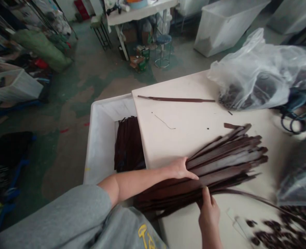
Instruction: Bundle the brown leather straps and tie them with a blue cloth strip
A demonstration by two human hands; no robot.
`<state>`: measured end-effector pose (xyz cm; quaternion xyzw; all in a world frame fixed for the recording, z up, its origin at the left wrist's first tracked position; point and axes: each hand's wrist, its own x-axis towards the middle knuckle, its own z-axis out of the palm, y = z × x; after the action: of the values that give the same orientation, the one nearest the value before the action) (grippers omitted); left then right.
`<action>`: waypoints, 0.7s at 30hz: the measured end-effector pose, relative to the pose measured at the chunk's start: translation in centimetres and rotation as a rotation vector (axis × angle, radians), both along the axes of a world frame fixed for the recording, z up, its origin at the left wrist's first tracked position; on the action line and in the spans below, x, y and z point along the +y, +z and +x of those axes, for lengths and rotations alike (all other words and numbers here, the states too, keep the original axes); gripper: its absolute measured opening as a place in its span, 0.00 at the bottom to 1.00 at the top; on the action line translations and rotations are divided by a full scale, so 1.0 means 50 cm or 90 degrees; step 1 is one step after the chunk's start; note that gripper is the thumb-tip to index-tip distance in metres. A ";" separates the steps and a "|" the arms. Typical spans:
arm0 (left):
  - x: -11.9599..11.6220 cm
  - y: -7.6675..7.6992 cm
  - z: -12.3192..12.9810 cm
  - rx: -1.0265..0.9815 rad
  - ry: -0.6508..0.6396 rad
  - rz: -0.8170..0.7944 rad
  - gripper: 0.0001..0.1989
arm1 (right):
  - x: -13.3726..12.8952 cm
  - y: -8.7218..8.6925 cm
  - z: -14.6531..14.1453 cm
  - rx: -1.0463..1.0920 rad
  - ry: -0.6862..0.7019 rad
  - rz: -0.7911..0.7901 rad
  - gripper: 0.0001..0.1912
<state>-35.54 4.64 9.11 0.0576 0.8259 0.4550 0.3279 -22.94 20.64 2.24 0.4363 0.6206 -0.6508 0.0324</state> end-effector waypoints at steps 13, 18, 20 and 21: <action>-0.022 -0.007 0.044 -0.352 0.020 0.331 0.34 | -0.038 0.023 0.007 0.001 -0.012 -0.072 0.43; -0.034 -0.016 0.075 -0.351 0.055 0.408 0.33 | -0.066 0.059 0.015 0.007 -0.035 -0.113 0.42; -0.040 -0.014 0.093 -0.342 0.064 0.435 0.34 | -0.090 0.086 0.015 0.010 -0.047 -0.129 0.42; -0.044 -0.011 0.103 -0.339 0.066 0.447 0.35 | -0.101 0.098 0.018 0.009 -0.051 -0.134 0.42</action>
<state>-30.41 2.42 8.57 0.0047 0.5097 0.7226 0.4669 -22.06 15.58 7.15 0.4503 0.5309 -0.7163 0.0475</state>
